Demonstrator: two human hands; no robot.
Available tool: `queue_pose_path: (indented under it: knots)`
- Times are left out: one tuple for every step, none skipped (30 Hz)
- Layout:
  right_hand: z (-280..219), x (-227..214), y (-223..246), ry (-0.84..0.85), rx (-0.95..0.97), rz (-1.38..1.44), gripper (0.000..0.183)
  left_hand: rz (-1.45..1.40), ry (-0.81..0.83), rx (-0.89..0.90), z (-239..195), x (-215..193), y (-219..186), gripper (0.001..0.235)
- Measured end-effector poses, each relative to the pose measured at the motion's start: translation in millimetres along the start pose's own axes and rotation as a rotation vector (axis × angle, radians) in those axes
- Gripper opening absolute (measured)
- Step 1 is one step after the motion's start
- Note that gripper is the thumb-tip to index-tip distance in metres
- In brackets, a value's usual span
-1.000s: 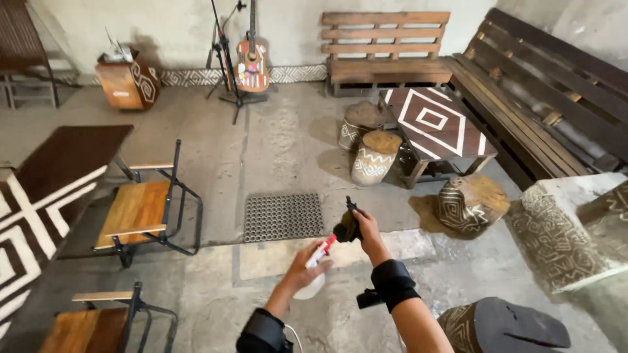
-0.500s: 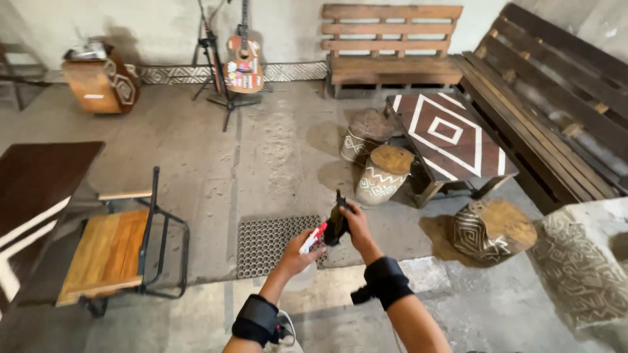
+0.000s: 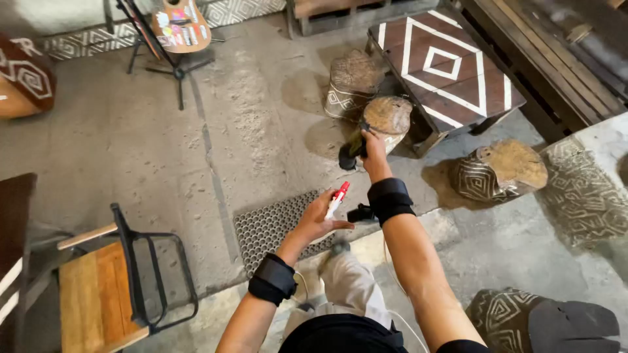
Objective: The person cleans wooden furniture by spraying a liquid from a bottle and wiping surfaces with a cloth. They clean a patterned table, a wooden bench, and a chair in sequence.
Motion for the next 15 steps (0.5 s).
queue_pose_path:
  knots:
    - [13, 7, 8, -0.007, 0.005, 0.001, 0.029, -0.006, 0.005, -0.004, 13, 0, 10, 0.094]
    - [27, 14, 16, -0.046, 0.03, 0.004, 0.028, 0.017, -0.022, 0.032, 26, 0, 20, 0.095]
    - [43, 28, 26, -0.076, 0.053, 0.007, 0.027, 0.047, -0.052, 0.071, 41, -4, 32, 0.097]
    - [82, 28, 27, -0.074, 0.056, 0.008, 0.027, 0.049, -0.052, 0.068, 54, 2, 52, 0.097]
    - [119, 29, 26, -0.025, 0.095, 0.059, 0.023, 0.093, -0.088, 0.057, 67, 9, 69, 0.092]
    - [157, 30, 27, 0.023, 0.133, 0.11, 0.02, 0.138, -0.123, 0.046, 81, 16, 87, 0.088]
    - [185, 45, 43, 0.028, 0.134, 0.11, 0.02, 0.142, -0.125, 0.045, 103, 12, 111, 0.088]
    - [212, 60, 58, 0.073, 0.183, 0.146, 0.018, 0.183, -0.144, 0.05, 125, 8, 134, 0.082]
    - [228, 63, 66, 0.107, 0.238, 0.181, 0.017, 0.215, -0.158, 0.048, 136, 12, 149, 0.075]
    - [223, 76, 76, 0.101, 0.245, 0.181, 0.017, 0.211, -0.155, 0.04, 149, 0, 147, 0.075]
    - [229, 94, 106, 0.079, 0.234, 0.159, 0.016, 0.176, -0.177, 0.057, 180, -14, 152, 0.077]
    - [233, 113, 134, 0.057, 0.222, 0.138, 0.014, 0.14, -0.199, 0.073, 210, -30, 156, 0.078]
    - [271, 123, 148, 0.062, 0.217, 0.134, 0.014, 0.142, -0.206, 0.078, 233, -47, 165, 0.078]
    - [308, 133, 161, 0.091, 0.139, 0.123, 0.014, 0.124, -0.227, 0.075, 252, -64, 174, 0.085]
    - [336, 132, 156, 0.104, 0.09, 0.107, 0.014, 0.094, -0.24, 0.041, 259, -75, 177, 0.092]
Point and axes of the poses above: each hand's wrist, its own z-axis towards the middle knuckle, its own x-axis out of the palm, y = z × x, the point moved 1 cm from there along z, towards the middle knuckle, and after that the axes turned 13 degrees about x, right-handed, at the moved point
